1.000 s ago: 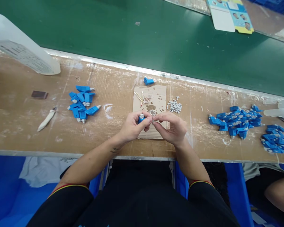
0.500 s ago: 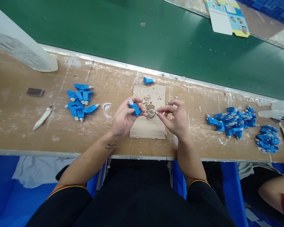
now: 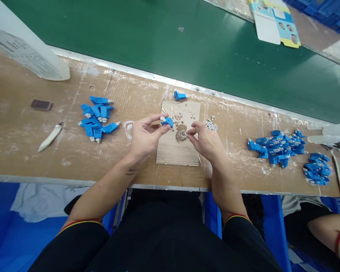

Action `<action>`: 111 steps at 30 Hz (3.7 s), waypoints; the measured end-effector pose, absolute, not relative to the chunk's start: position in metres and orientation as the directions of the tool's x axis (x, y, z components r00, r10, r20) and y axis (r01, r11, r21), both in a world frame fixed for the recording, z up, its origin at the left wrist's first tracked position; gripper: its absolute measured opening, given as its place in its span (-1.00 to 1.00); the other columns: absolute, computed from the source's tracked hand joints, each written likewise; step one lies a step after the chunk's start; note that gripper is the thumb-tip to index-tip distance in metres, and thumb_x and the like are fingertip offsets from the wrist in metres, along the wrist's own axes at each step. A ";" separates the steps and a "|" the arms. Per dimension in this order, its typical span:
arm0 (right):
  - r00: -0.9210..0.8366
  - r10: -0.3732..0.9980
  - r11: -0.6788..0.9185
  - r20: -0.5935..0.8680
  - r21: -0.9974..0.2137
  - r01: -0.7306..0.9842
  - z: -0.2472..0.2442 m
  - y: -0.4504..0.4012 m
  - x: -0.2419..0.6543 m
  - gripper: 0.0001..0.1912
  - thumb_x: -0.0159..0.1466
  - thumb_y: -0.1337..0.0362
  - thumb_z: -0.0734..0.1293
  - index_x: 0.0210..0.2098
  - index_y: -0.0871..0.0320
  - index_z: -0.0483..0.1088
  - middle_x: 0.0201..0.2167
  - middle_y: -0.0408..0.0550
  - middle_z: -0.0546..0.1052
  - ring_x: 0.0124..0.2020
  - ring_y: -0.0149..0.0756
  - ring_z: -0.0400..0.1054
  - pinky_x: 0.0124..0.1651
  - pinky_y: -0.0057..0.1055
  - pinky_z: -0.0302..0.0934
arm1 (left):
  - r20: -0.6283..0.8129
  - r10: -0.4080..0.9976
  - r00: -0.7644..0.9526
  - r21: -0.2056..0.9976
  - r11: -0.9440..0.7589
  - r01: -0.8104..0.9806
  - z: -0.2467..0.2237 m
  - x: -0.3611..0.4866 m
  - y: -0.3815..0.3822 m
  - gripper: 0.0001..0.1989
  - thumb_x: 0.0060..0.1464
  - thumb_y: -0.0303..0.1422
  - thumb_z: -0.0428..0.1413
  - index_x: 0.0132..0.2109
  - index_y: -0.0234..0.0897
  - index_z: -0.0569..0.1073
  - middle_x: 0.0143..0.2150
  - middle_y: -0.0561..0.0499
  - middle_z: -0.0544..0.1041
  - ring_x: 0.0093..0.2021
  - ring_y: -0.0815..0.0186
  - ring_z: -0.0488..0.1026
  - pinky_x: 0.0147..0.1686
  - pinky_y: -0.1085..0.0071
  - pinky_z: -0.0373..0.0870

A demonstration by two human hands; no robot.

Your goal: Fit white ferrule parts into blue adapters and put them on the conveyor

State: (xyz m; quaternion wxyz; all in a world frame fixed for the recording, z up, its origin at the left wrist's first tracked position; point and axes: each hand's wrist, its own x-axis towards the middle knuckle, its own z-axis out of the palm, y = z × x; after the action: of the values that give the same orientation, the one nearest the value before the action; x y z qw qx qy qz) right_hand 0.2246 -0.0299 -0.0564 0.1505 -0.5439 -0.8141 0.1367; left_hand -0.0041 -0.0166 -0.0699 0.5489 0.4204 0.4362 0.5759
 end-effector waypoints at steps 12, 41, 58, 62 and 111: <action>-0.278 0.859 0.504 0.431 -0.612 0.609 -0.049 -0.038 0.222 -0.66 0.44 0.24 0.40 0.01 -0.06 0.13 -0.26 -0.17 0.72 -0.32 -0.22 0.63 -0.36 -0.32 0.40 | 0.056 0.998 0.040 0.956 -0.042 -0.289 -0.059 -0.004 -0.023 -0.66 -0.03 -0.30 0.49 -0.08 -0.23 0.71 -0.01 -0.12 0.74 -0.10 0.15 0.72 -0.01 0.17 0.71; 0.002 0.739 0.645 0.674 -0.708 0.288 -0.062 -0.052 0.186 -0.60 0.39 0.26 0.49 0.09 -0.11 0.25 -0.27 -0.26 0.58 -0.06 -0.13 0.71 0.05 -0.06 0.66 | 0.748 0.660 0.073 0.655 -0.751 0.084 -0.071 0.010 -0.040 -0.82 0.15 -0.35 0.44 -0.18 -0.22 0.60 -0.04 -0.02 0.71 -0.06 0.28 0.74 -0.02 0.37 0.72; -0.016 0.766 0.620 0.642 -0.734 0.278 -0.056 -0.057 0.185 -0.70 0.41 0.24 0.48 -0.05 -0.04 0.26 -0.34 -0.28 0.68 0.00 -0.13 0.72 0.00 -0.15 0.69 | 0.822 0.560 0.101 0.542 -0.825 0.160 -0.069 0.010 -0.039 -0.87 0.21 -0.37 0.40 -0.18 -0.21 0.60 -0.05 0.00 0.73 -0.14 0.32 0.75 -0.12 0.43 0.75; -0.043 0.726 0.655 0.686 -0.673 0.343 -0.051 -0.057 0.186 -0.81 0.42 0.30 0.46 -0.09 -0.01 0.36 -0.29 -0.19 0.71 0.00 -0.16 0.72 -0.06 -0.23 0.69 | 0.787 0.610 0.089 0.602 -0.792 0.104 -0.070 0.010 -0.041 -0.84 0.17 -0.34 0.43 -0.16 -0.18 0.61 -0.10 0.02 0.73 -0.12 0.28 0.75 -0.13 0.40 0.75; 0.310 0.810 -0.143 0.498 -0.344 0.928 -0.076 -0.113 0.385 -0.53 0.20 -0.22 0.41 -0.21 0.04 0.62 -0.41 0.01 0.61 -0.50 -0.11 0.40 -0.29 -0.07 0.40 | 0.376 0.924 0.073 0.625 -0.311 0.716 -0.137 -0.196 0.039 -0.55 -0.36 0.08 0.58 -0.54 -0.09 0.61 -0.61 0.07 0.43 -0.41 0.22 0.14 0.09 0.13 0.24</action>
State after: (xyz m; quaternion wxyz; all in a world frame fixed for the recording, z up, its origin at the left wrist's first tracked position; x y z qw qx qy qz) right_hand 0.3854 -0.1130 -0.0763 0.3046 -0.7497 -0.5795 -0.0968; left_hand -0.1960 0.0395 -0.1369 0.1393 0.7190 0.5702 0.3721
